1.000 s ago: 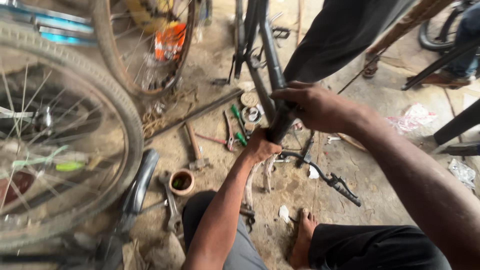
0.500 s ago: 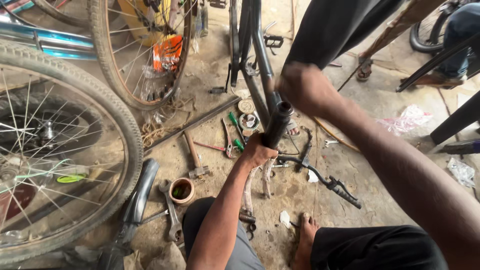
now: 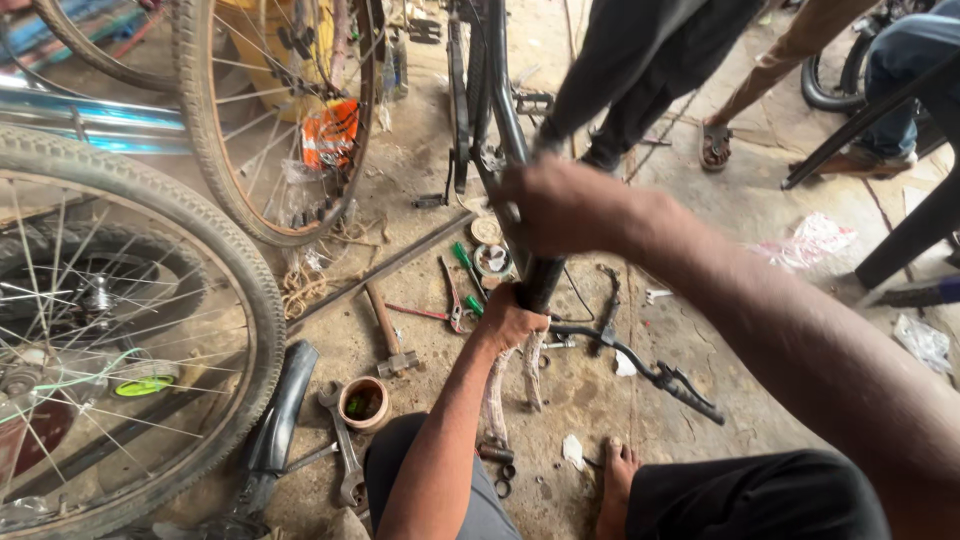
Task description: The person cleans and greases bicycle headset bearings by hand and reassembles the fork onto the bicycle frame.
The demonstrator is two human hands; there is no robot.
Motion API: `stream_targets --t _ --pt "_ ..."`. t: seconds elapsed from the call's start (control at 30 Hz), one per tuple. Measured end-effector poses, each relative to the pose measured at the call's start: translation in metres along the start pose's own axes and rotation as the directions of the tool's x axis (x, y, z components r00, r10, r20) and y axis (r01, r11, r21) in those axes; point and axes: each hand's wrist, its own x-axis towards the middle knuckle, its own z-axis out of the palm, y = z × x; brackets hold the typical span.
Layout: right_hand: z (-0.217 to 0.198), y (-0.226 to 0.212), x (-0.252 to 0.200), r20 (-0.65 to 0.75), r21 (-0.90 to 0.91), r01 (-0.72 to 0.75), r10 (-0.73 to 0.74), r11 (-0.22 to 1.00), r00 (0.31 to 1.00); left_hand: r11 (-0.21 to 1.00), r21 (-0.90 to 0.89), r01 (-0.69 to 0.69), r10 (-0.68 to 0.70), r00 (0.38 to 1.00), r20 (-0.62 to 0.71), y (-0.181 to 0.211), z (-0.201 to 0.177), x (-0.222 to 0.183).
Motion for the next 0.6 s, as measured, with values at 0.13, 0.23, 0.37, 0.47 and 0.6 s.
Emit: stream_targets --t 0.13,0.23,0.37,0.47,0.6 --pt "0.035 0.014 -0.034 -0.265 -0.024 0.187 -0.186 0.982 0.946 0.998 -0.054 0.030 -0.031 0.999 -0.024 0.007 -0.004 -0.003" --pt "0.036 0.016 -0.036 -0.055 -0.046 0.024 -0.027 0.999 0.998 0.995 -0.089 0.047 -0.048 0.999 -0.012 0.011 -0.002 -0.005" --pt "0.024 0.009 -0.035 0.228 -0.402 -0.331 0.443 0.854 0.867 0.993 -0.117 0.008 -0.008 1.000 0.004 0.017 0.006 0.002" --pt "0.028 0.016 -0.045 -0.327 0.044 0.109 -0.089 0.993 0.941 0.998 -0.058 0.032 -0.032 0.999 0.009 0.017 0.009 0.003" --pt "0.035 0.026 -0.052 -0.251 0.109 0.107 -0.077 0.988 0.965 0.988 -0.143 0.050 -0.048 0.999 0.011 0.010 0.007 0.002"
